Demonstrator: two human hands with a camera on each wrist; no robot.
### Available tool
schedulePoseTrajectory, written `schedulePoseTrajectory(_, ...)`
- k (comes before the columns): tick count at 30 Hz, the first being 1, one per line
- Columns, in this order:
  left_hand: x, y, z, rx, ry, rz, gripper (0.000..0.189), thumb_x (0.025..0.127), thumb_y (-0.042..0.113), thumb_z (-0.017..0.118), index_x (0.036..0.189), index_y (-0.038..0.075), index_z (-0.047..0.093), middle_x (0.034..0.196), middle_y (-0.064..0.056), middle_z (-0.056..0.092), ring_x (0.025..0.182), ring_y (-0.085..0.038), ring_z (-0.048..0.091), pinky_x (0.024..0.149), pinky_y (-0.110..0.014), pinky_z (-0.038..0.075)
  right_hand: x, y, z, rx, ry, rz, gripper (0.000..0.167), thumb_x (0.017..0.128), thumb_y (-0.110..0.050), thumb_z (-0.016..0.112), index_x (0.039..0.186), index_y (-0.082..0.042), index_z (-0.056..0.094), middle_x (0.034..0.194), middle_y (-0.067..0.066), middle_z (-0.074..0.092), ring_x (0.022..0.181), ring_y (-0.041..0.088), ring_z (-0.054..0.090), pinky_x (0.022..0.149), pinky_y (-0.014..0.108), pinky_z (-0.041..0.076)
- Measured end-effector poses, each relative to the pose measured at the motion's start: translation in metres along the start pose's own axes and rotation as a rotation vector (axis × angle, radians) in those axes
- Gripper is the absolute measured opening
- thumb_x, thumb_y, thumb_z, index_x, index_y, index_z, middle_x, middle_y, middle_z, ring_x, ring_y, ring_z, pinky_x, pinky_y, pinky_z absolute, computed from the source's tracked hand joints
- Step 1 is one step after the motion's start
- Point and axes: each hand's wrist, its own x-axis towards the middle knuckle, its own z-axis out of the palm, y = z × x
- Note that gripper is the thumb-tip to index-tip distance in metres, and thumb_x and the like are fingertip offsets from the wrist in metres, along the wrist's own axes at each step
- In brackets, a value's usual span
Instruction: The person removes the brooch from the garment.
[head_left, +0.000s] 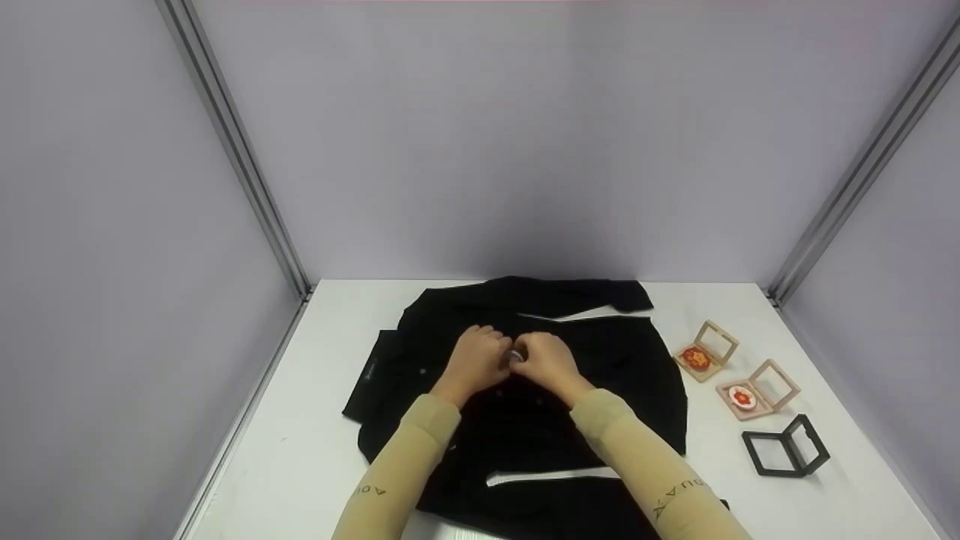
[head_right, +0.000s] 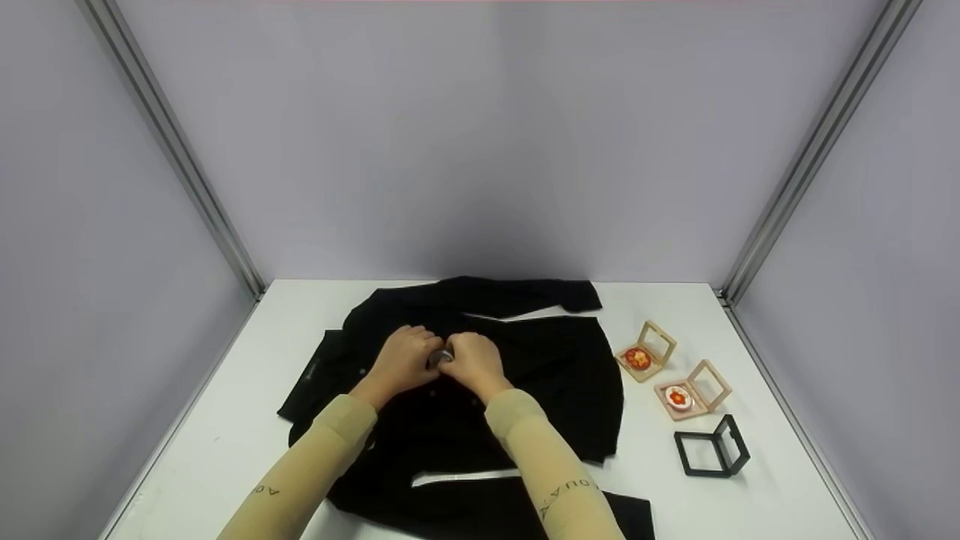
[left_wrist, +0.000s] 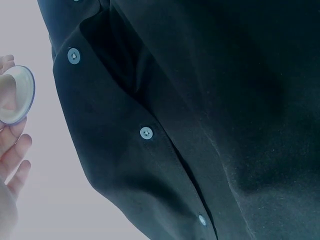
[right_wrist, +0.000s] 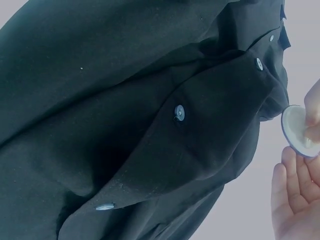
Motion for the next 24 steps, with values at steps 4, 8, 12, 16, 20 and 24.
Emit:
schedulePoseTrajectory(4, -0.0010, -0.0005, 0.0021, 0.000, 0.003, 0.004, 0.019, 0.075, 0.024, 0.083, 0.076, 0.014, 0.067, 0.073, 0.001, 0.070, 0.070, -0.020, 0.064, 0.069, -0.035, 0.055, -0.0014, 0.0007, 0.0005, 0.007, 0.005, -0.005, 0.014, 0.084, -0.019, 0.081, 0.092, -0.008, 0.077, 0.087, 0.006, 0.075, 0.075, 0.022, 0.067, 0.074, 0.043, 0.059)
schedulePoseTrajectory(8, -0.0021, -0.0006, 0.0021, -0.017, -0.008, 0.000, 0.017, 0.076, 0.023, 0.083, 0.077, 0.014, 0.068, 0.073, 0.000, 0.069, 0.069, -0.020, 0.063, 0.069, -0.036, 0.054, -0.0030, 0.0023, 0.0007, 0.019, 0.010, -0.019, 0.014, 0.085, -0.018, 0.081, 0.093, -0.008, 0.077, 0.088, 0.007, 0.074, 0.077, 0.022, 0.067, 0.075, 0.044, 0.059)
schedulePoseTrajectory(12, -0.0031, -0.0004, 0.0028, -0.036, -0.015, -0.003, 0.017, 0.077, 0.023, 0.083, 0.077, 0.015, 0.068, 0.073, 0.000, 0.069, 0.068, -0.020, 0.062, 0.067, -0.035, 0.052, -0.0048, 0.0047, 0.0015, 0.034, 0.016, -0.034, 0.012, 0.087, -0.016, 0.081, 0.094, -0.008, 0.077, 0.089, 0.008, 0.074, 0.078, 0.022, 0.067, 0.076, 0.044, 0.059)
schedulePoseTrajectory(16, -0.0037, -0.0003, 0.0038, -0.052, -0.026, -0.007, 0.016, 0.079, 0.023, 0.084, 0.080, 0.015, 0.070, 0.075, 0.000, 0.069, 0.070, -0.020, 0.063, 0.068, -0.035, 0.052, -0.0058, 0.0065, 0.0019, 0.048, 0.014, -0.039, 0.011, 0.090, -0.017, 0.082, 0.094, -0.008, 0.077, 0.090, 0.008, 0.075, 0.078, 0.022, 0.067, 0.076, 0.044, 0.059)
schedulePoseTrajectory(20, -0.0035, -0.0002, 0.0046, -0.058, -0.024, -0.011, 0.018, 0.080, 0.024, 0.086, 0.080, 0.015, 0.070, 0.075, 0.000, 0.069, 0.071, -0.020, 0.064, 0.068, -0.036, 0.053, -0.0059, 0.0076, 0.0015, 0.058, 0.009, -0.035, 0.009, 0.090, -0.015, 0.081, 0.094, -0.008, 0.076, 0.090, 0.007, 0.074, 0.078, 0.021, 0.067, 0.076, 0.043, 0.058)
schedulePoseTrajectory(24, -0.0031, -0.0002, 0.0043, -0.068, -0.018, -0.022, 0.018, 0.080, 0.024, 0.086, 0.079, 0.015, 0.070, 0.075, 0.000, 0.069, 0.071, -0.021, 0.065, 0.069, -0.037, 0.054, -0.0054, 0.0089, 0.0006, 0.066, 0.009, -0.039, 0.008, 0.089, -0.014, 0.081, 0.093, -0.008, 0.076, 0.091, 0.009, 0.075, 0.079, 0.021, 0.067, 0.076, 0.043, 0.058)
